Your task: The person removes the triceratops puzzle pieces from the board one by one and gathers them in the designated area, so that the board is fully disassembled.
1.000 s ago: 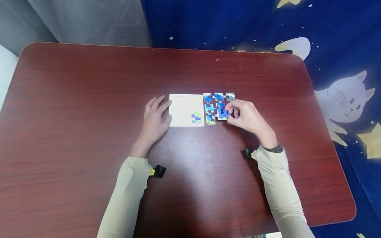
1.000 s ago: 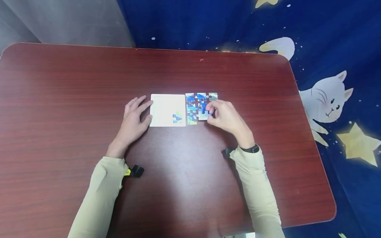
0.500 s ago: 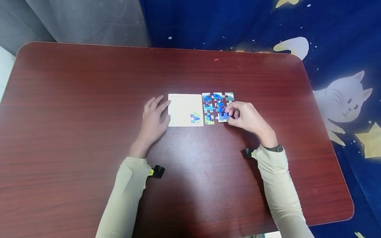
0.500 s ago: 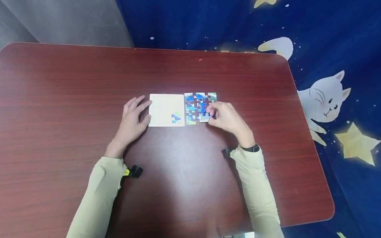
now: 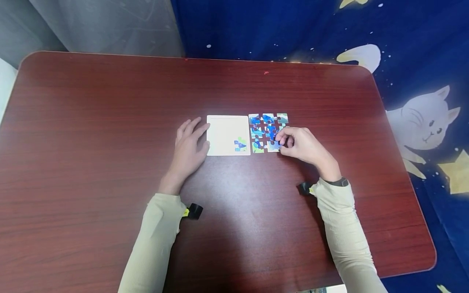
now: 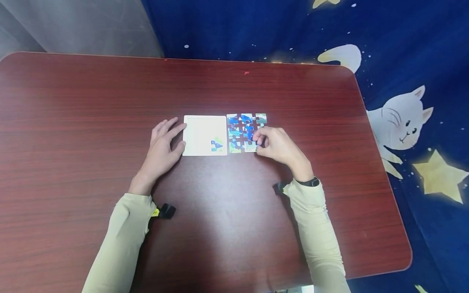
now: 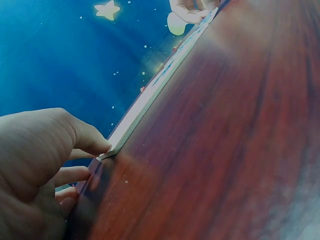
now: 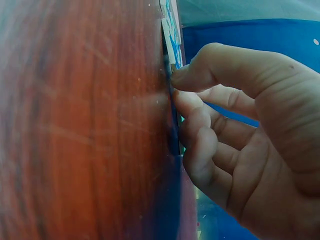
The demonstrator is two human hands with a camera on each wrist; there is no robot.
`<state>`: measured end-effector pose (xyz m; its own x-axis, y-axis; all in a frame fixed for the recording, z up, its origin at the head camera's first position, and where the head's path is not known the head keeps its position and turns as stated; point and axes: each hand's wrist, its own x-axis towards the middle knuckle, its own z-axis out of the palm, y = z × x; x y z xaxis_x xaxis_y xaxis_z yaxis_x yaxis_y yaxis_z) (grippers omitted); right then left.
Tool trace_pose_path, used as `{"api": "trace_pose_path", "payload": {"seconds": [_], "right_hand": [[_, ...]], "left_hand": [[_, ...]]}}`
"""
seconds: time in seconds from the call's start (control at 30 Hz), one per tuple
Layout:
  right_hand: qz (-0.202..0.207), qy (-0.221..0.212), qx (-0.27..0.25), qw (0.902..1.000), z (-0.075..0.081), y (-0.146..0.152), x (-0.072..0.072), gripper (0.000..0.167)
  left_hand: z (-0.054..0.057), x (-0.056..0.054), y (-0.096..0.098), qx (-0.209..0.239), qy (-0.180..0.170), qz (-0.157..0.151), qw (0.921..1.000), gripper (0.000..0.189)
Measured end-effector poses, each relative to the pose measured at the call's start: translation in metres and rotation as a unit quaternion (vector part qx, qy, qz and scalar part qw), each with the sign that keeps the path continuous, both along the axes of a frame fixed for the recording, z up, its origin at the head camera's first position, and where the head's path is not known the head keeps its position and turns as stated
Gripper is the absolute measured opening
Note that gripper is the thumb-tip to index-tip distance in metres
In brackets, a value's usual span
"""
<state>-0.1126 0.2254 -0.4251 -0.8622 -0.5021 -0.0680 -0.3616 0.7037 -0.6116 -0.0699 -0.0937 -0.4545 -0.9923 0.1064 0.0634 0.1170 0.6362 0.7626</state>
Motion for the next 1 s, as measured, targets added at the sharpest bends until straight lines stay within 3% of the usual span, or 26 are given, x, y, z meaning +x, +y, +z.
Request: {"api": "trace_pose_path", "payload": {"seconds": [0.5, 1.0], "right_hand": [[0.005, 0.004, 0.006, 1.0, -0.0018, -0.0008, -0.0006, 0.02], [0.0, -0.019, 0.017, 0.9997, 0.0015, -0.0026, 0.0003, 0.021]], "left_hand": [[0.0002, 0.0001, 0.0, 0.0, 0.001, 0.0, 1.0, 0.044], [-0.0008, 0.0003, -0.0004, 0.001, -0.001, -0.001, 1.0, 0.045]]}}
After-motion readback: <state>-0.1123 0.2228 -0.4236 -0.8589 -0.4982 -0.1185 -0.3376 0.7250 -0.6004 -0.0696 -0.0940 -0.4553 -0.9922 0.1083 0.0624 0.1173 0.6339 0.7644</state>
